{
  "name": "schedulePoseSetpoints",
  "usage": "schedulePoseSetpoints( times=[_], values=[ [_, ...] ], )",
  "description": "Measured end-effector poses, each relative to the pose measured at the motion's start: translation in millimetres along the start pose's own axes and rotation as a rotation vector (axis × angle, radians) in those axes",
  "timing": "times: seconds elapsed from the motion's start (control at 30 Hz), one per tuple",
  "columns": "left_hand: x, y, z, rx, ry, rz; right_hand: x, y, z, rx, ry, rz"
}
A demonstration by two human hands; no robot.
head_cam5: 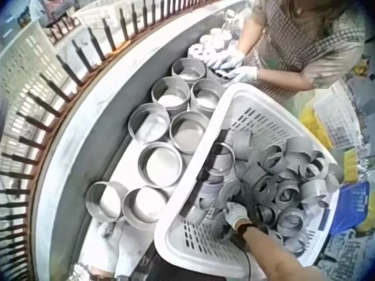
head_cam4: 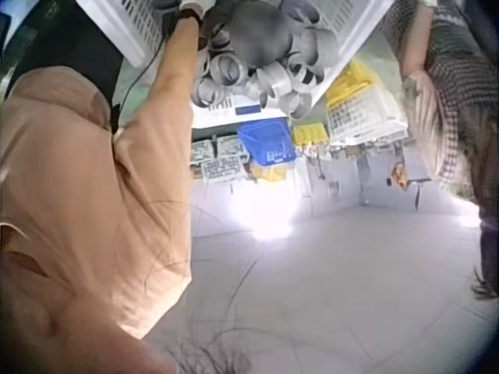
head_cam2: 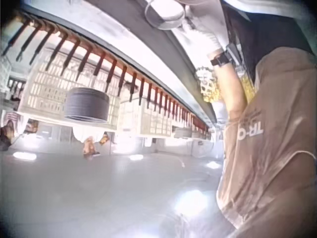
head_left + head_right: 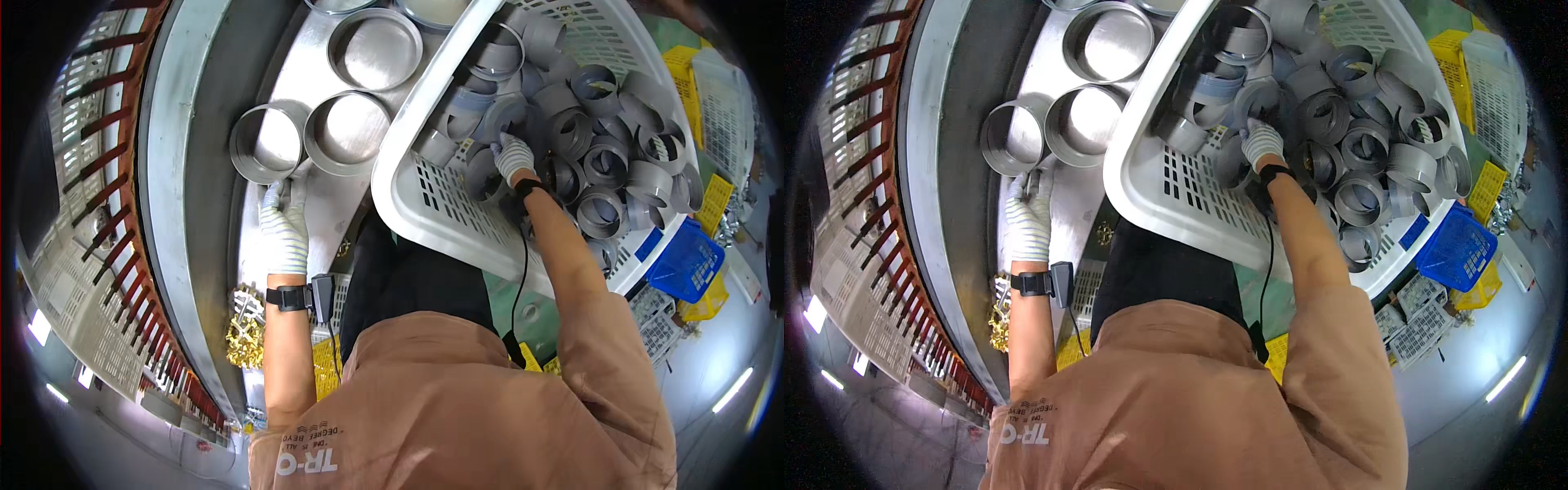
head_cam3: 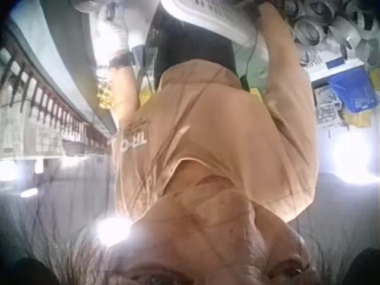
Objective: The recorder assembles gold-colored plastic gears into grey cylindrical rings and places the completed assemblies onto a metallic production rack.
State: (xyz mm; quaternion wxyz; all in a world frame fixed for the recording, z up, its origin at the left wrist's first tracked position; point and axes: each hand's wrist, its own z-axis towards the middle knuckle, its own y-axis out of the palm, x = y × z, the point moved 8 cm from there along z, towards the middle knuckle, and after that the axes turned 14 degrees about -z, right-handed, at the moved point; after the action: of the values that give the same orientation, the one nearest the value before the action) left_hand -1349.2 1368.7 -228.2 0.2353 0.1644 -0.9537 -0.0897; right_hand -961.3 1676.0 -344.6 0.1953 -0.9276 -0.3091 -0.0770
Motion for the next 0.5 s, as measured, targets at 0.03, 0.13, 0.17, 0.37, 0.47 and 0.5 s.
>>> schedulePoseSetpoints(
  times=[0.03, 0.13, 0.17, 0.37, 0.47, 0.5],
  values=[
    [3.1, -2.0, -6.3, 0.006, 0.003, 0.008, 0.8, -13.4, -6.9, 0.066, -0.002, 0.037],
    [7.9, -5.3, -38.7, 0.139, 0.065, 0.370, 39.2, -25.5, -14.2, 0.299, -0.147, 0.420],
    [1.1, 1.7, -43.6, 0.140, 0.062, 0.368, 50.6, -35.7, -21.8, 0.298, -0.146, 0.417],
    [-84.9, 93.1, -22.3, -0.420, -0.296, 0.620, 101.8, -143.7, -99.2, 0.484, -0.206, 0.957],
    [-81.6, 116.3, -20.7, -0.357, 0.008, 0.630, 117.3, -184.1, -147.3, 0.459, -0.193, 1.057],
    [-78.5, 132.2, -41.4, -0.291, 0.103, 0.582, 133.0, -185.1, -163.2, 0.490, -0.168, 1.058]
  ],
)
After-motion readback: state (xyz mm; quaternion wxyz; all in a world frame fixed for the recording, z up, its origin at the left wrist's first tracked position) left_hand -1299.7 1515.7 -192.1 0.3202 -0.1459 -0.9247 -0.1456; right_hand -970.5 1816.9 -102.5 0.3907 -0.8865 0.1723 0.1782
